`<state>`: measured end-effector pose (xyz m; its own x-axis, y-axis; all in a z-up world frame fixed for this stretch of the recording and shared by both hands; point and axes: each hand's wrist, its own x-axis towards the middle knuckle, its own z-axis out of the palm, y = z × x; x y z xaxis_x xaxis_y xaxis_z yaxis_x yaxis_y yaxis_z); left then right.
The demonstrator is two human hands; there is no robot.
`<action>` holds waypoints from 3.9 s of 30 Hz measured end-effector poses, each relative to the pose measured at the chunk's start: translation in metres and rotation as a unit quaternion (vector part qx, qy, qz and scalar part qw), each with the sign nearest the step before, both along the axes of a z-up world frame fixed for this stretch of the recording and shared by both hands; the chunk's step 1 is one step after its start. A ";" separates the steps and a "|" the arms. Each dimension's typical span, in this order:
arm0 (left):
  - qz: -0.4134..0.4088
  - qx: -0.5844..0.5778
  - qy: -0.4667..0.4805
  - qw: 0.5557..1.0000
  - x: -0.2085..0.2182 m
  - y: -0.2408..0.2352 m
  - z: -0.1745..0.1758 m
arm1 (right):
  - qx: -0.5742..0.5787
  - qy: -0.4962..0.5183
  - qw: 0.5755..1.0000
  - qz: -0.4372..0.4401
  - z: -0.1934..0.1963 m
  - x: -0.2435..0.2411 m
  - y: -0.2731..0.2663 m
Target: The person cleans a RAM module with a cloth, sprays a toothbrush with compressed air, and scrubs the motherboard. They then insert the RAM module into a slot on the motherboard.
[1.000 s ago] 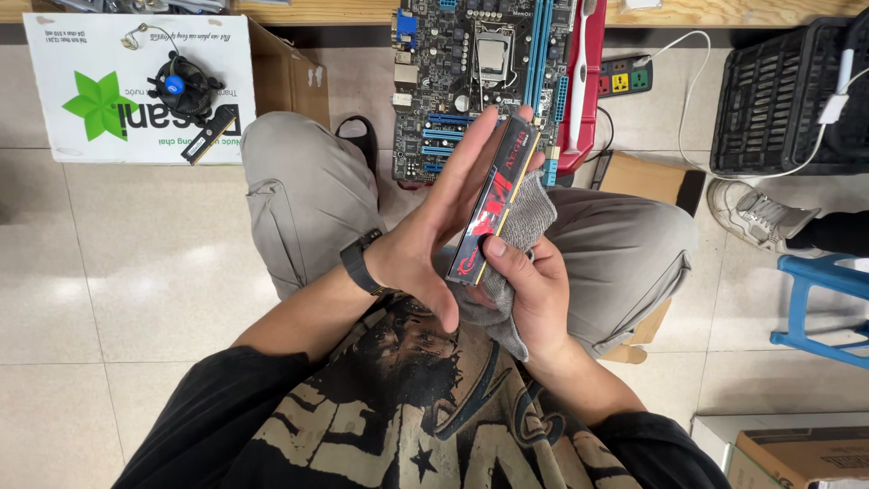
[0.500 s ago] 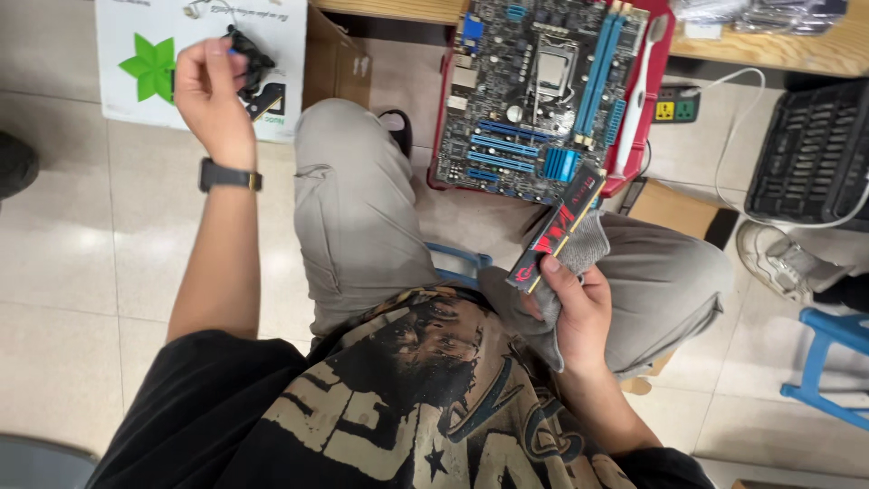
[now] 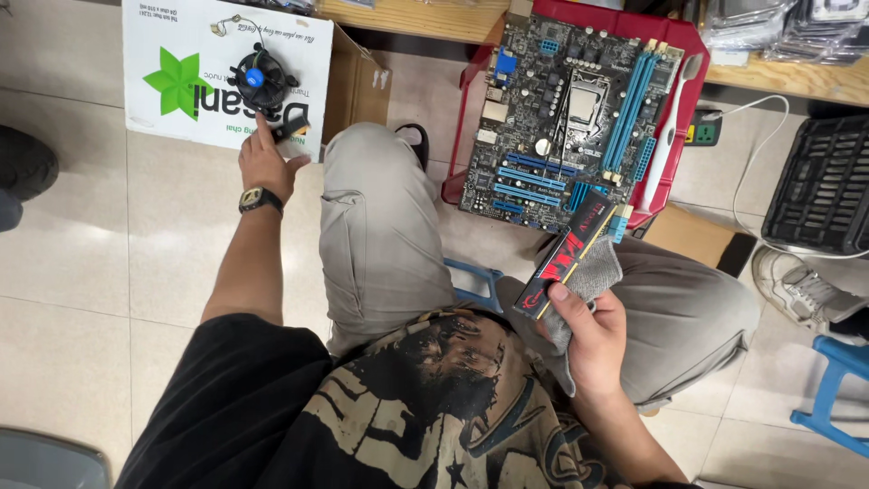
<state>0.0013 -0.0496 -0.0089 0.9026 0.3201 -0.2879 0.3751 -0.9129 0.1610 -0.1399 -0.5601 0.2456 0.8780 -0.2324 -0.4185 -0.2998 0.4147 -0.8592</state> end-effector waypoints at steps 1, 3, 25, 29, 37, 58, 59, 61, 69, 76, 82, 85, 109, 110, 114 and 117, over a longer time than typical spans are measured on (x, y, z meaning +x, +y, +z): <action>0.002 0.000 0.000 1.000 0.000 0.000 -0.004 | 0.000 0.000 1.000 0.002 -0.003 0.001 -0.002; -0.073 0.068 0.005 0.995 -0.004 0.004 -0.009 | 0.009 -0.008 1.000 0.009 -0.008 0.002 -0.003; 0.114 -0.772 -0.320 0.538 0.008 -0.247 0.273 | -0.014 0.027 0.999 0.027 -0.016 0.002 -0.004; 0.062 -0.868 -0.177 0.460 -0.003 -0.278 0.278 | 0.011 0.028 0.999 0.012 -0.022 -0.006 -0.011; 0.130 -0.950 0.091 0.268 -0.012 -0.303 0.279 | 0.020 0.034 0.999 -0.014 -0.029 -0.014 -0.016; -0.017 -0.871 -0.034 0.489 -0.033 -0.325 0.303 | 0.008 0.030 1.000 -0.001 -0.026 -0.016 -0.016; -0.016 -0.846 -0.078 0.528 -0.034 -0.327 0.306 | 0.014 0.026 1.000 -0.003 -0.026 -0.016 -0.015; -0.015 -0.816 -0.122 0.564 -0.037 -0.331 0.311 | 0.019 0.021 1.000 -0.004 -0.026 -0.017 -0.016; 0.046 -0.739 -0.187 0.646 -0.048 -0.343 0.329 | 0.017 0.023 1.000 -0.008 -0.026 -0.017 -0.015; 0.059 -0.724 -0.160 0.668 -0.048 -0.347 0.333 | 0.014 0.027 1.000 -0.008 -0.027 -0.019 -0.017; 0.076 -0.732 -0.178 0.654 -0.048 -0.349 0.329 | 0.015 0.023 1.000 -0.007 -0.024 -0.018 -0.016; 0.069 -0.729 -0.167 0.661 -0.048 -0.348 0.329 | 0.022 0.015 1.000 -0.008 -0.024 -0.018 -0.017; 0.042 -0.758 -0.197 0.620 -0.020 -0.261 0.289 | 0.027 -0.060 0.998 -0.009 0.020 0.008 0.008; 0.065 -0.776 -0.177 0.602 -0.021 -0.264 0.290 | 0.023 -0.059 0.998 -0.004 0.021 0.008 0.007; 0.111 -0.809 -0.094 0.570 -0.024 -0.279 0.294 | 0.020 -0.059 0.998 -0.009 0.022 0.007 0.007; 0.101 -0.793 -0.049 0.598 -0.024 -0.286 0.300 | 0.020 -0.056 0.998 -0.010 0.024 0.006 0.007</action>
<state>-0.0227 -0.3354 0.2908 0.9292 -0.1799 -0.3228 0.3693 0.4807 0.7953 -0.1335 -0.5533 0.2696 0.9149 -0.2359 -0.3276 -0.1940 0.4548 -0.8692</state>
